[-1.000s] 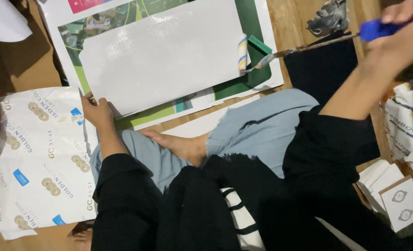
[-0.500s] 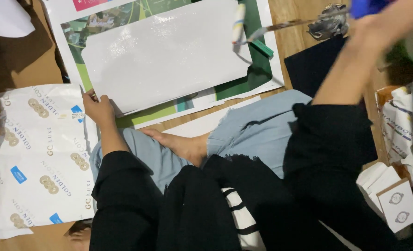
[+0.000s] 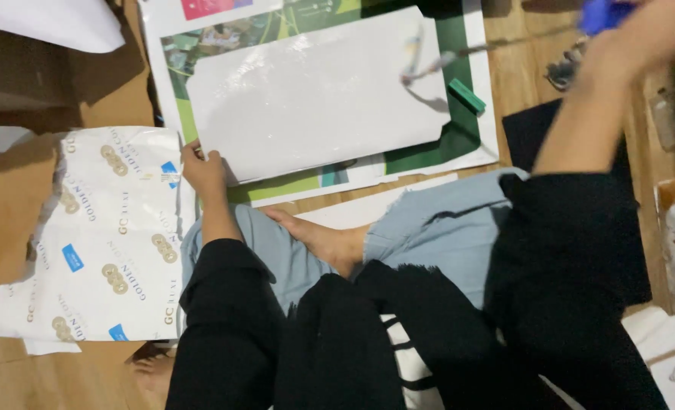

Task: Applying adhesive to paper sheets using a roller and assembling them into folders.

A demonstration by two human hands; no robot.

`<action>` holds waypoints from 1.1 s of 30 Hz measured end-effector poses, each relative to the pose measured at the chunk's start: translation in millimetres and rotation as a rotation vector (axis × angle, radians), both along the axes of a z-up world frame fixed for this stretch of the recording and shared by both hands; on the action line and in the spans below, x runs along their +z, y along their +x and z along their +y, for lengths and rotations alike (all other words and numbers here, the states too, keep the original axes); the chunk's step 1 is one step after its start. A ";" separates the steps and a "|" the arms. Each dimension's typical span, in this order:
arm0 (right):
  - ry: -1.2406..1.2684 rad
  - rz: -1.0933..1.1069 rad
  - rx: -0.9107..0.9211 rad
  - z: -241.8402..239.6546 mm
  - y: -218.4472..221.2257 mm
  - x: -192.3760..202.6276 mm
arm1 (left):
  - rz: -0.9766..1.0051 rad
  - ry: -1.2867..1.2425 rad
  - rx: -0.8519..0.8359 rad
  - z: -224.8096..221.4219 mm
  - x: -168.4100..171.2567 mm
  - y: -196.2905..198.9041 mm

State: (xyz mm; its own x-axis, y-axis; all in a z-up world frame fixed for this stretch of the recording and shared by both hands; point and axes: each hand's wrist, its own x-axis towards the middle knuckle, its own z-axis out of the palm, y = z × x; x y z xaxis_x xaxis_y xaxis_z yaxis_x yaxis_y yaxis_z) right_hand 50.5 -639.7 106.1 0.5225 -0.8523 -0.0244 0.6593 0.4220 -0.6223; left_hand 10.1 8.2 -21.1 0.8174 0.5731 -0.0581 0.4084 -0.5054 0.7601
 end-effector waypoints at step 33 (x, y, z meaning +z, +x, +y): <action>0.628 0.592 0.091 120.1 -5.3 27.3 | 0.553 -0.305 -0.269 -21.6 150.7 71.2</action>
State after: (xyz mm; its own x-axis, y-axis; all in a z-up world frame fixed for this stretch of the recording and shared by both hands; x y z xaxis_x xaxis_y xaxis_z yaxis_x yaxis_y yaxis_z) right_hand 45.2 -519.5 133.3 0.3404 -0.5453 -0.7660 0.2473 0.8379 -0.4866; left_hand 81.3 -13.5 129.7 0.7327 0.2458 -0.6346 0.6677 -0.4401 0.6004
